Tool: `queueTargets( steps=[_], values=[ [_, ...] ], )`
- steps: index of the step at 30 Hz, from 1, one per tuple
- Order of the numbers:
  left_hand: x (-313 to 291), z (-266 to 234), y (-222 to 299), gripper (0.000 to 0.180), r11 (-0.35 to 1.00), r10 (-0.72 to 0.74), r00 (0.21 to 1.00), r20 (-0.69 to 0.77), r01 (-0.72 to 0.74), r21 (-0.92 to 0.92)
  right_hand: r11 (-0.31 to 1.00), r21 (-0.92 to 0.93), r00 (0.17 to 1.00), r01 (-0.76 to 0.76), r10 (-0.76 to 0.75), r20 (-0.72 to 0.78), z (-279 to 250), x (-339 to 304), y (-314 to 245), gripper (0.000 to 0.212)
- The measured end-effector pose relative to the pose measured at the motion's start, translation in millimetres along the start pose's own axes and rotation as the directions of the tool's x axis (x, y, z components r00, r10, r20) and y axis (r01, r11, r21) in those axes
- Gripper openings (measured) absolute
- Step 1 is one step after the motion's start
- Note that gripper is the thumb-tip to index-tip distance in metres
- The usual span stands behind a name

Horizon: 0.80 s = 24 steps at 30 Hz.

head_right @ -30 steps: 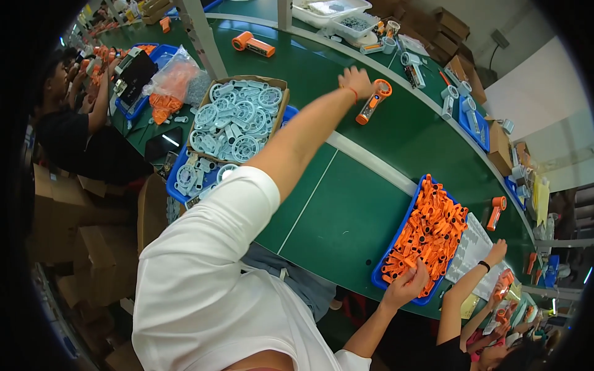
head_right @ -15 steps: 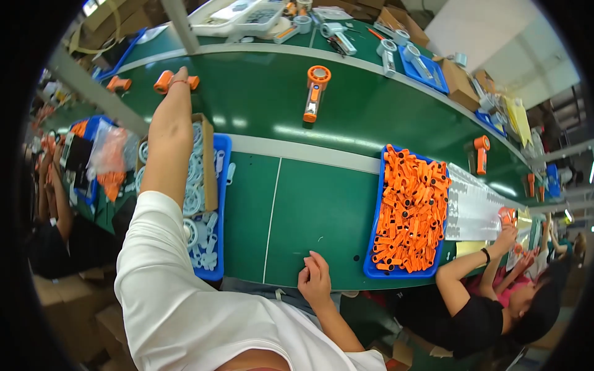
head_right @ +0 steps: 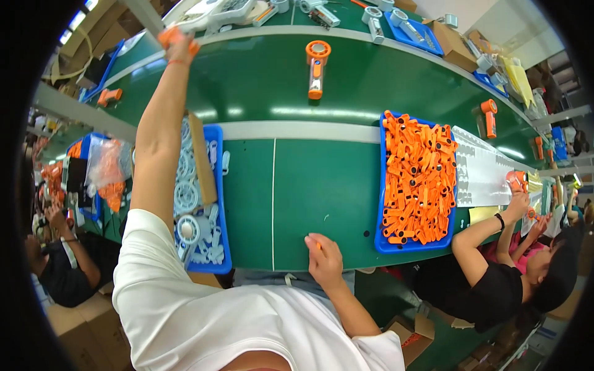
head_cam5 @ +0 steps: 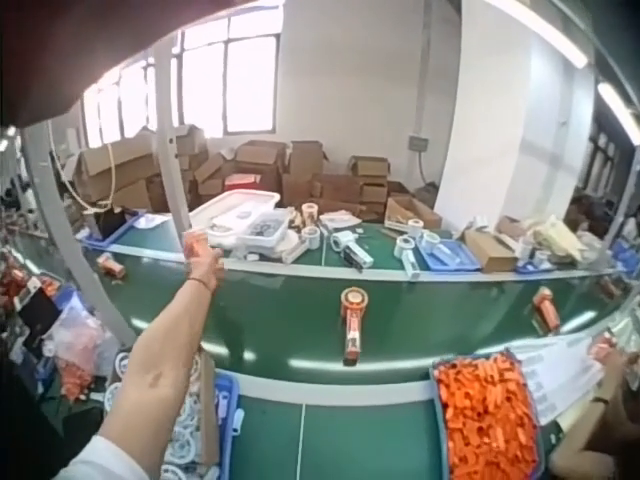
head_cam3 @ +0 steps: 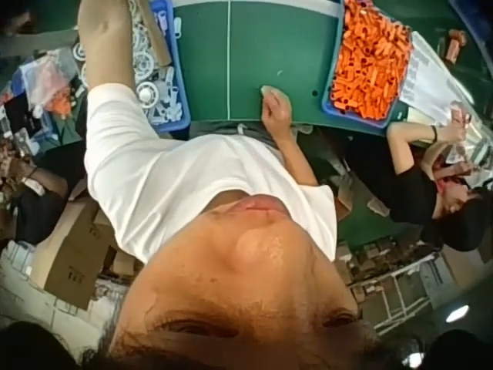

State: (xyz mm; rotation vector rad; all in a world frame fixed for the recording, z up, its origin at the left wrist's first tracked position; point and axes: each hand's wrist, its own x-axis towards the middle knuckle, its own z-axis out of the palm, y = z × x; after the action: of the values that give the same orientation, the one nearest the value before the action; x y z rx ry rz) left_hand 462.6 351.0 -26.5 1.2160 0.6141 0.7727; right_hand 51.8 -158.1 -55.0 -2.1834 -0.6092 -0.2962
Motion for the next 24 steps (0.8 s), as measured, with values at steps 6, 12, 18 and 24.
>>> queueTargets(
  steps=[6,12,18,24],
  values=[
    [-222,84,139,0.046,0.895,0.383,0.923,0.037,-0.362,-0.26,0.926,0.357,0.989,-0.124,0.143,-0.026,-2,-4,8,0.02],
    [-448,15,129,0.057,0.812,0.115,0.875,0.471,0.191,-0.552,0.444,0.782,0.865,-0.438,0.445,0.232,-48,17,6,0.028],
    [-551,-121,59,0.069,0.65,-0.541,0.341,0.769,0.75,0.125,0.46,0.737,0.845,-0.495,0.453,0.284,-82,21,-7,0.034],
    [-576,-136,50,0.081,0.822,-0.543,0.497,0.677,0.479,0.308,0.392,0.662,0.764,-0.638,0.427,0.484,-75,21,-18,0.031]
  ],
)
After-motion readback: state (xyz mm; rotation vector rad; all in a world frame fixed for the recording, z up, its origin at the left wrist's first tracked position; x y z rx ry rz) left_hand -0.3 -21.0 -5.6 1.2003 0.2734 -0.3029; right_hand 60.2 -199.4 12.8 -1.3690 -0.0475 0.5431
